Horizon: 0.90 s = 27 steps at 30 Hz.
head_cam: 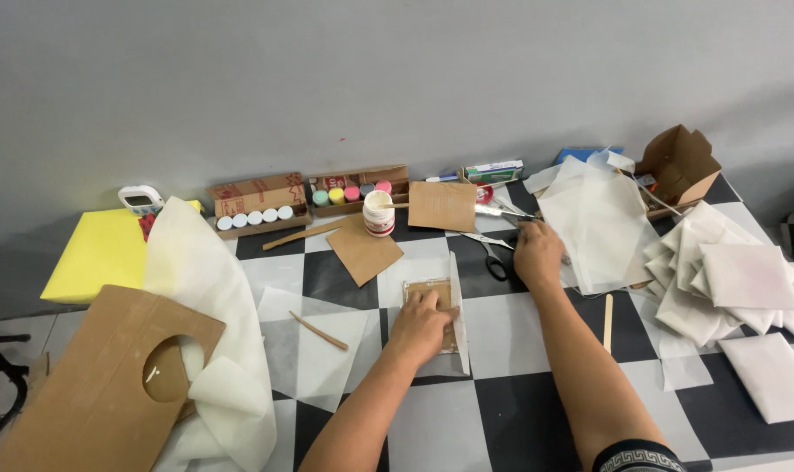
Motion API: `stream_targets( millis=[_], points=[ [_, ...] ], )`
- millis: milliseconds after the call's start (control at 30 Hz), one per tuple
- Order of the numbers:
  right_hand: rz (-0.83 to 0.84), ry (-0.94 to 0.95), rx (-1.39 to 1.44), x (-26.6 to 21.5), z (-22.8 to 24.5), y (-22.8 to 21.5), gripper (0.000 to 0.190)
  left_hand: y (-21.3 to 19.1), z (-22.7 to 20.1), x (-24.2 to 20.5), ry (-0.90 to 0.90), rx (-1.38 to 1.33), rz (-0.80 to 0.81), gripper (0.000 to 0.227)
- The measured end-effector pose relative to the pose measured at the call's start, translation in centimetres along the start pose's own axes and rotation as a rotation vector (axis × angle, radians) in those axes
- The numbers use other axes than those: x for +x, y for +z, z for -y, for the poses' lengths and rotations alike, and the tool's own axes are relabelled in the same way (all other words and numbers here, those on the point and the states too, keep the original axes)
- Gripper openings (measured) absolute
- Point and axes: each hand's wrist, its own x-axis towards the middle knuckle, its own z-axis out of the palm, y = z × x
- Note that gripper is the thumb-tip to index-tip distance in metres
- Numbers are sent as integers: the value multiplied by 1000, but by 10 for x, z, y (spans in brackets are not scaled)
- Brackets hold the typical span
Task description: Applying glue to cardboard pieces using a wooden stick and pressing them together or aligning them with a ruler.
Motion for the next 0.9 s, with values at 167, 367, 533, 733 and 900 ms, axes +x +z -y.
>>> stream_targets(
  millis=[167, 367, 533, 733, 900],
  points=[
    [247, 103, -201, 6, -20, -7, 28, -4, 0, 2, -6, -18, 17, 20],
    [480, 278, -110, 16, -13, -49, 40, 3, 4, 5, -18, -23, 17, 18],
    [452, 303, -63, -1, 6, -99, 27, 19, 12, 8, -10, 10, 10, 21],
    [596, 269, -143, -35, 47, -166, 33, 18, 9, 4, -19, 45, 13, 23],
    [496, 140, -7, -54, 28, -159, 23, 1, 0, 1, -39, 20, 29, 16]
  ],
)
